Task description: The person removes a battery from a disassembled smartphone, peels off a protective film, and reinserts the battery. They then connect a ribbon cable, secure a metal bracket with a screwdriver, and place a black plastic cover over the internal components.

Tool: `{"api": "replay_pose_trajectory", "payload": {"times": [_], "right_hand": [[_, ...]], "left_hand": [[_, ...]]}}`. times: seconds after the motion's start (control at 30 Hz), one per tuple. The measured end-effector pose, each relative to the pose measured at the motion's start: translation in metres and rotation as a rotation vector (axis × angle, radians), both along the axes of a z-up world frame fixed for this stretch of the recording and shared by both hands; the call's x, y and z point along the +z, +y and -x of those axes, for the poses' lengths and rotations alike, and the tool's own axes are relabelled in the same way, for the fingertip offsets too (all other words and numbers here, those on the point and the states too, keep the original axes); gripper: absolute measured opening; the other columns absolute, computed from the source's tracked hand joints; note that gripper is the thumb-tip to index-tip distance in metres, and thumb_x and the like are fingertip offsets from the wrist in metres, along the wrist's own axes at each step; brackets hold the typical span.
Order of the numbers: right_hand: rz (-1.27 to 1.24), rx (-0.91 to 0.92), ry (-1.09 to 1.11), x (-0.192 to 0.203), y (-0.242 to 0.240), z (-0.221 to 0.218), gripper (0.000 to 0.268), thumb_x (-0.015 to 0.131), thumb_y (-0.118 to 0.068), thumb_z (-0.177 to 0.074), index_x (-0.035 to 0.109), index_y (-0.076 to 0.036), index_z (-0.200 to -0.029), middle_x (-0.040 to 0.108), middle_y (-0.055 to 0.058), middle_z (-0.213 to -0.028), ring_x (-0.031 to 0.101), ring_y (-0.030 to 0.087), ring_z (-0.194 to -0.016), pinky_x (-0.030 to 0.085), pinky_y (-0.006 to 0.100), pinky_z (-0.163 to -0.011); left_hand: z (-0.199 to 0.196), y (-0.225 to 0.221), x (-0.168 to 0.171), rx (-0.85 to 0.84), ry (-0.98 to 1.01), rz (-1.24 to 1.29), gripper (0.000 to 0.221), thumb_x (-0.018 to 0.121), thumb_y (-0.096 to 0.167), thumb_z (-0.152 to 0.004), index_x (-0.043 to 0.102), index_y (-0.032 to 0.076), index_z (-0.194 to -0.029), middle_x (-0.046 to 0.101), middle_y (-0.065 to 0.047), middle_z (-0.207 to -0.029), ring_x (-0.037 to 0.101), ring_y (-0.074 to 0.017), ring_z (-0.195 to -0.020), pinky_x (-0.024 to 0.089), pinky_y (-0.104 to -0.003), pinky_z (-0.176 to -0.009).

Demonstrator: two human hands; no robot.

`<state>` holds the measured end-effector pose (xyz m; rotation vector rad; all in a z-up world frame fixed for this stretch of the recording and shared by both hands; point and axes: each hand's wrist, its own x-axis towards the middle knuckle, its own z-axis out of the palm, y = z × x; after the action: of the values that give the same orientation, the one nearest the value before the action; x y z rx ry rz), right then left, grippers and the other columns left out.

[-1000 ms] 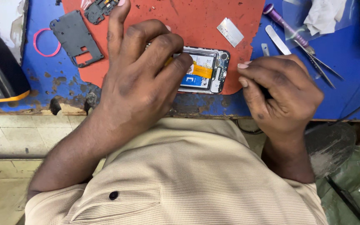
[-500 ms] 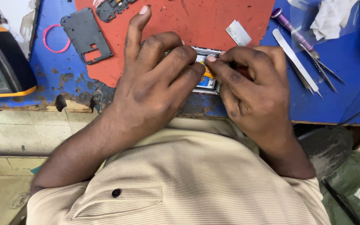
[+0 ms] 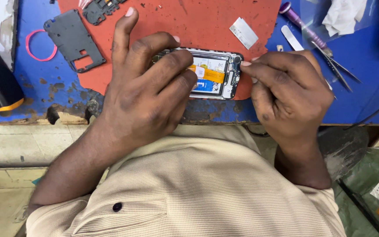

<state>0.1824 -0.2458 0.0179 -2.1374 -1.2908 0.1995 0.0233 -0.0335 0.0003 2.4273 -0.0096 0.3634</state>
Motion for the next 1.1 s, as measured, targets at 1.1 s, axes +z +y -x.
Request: {"api": "replay_pose_trajectory", "payload": {"times": [1.1], "right_hand": [[0.051,0.145,-0.064,0.007,0.01,-0.006,0.03,0.077,0.008,-0.082,0.078,-0.002,-0.11,0.069,0.009,-0.102,0.062,0.024,-0.09,0.053,0.037,-0.078]], "left_hand": [[-0.003,0.002,0.003,0.003,-0.007,0.015,0.015,0.074,-0.002,-0.091,0.072,0.0,-0.106,0.064,-0.009,-0.122,0.057,-0.032,-0.127,0.018,-0.074,-0.123]]}}
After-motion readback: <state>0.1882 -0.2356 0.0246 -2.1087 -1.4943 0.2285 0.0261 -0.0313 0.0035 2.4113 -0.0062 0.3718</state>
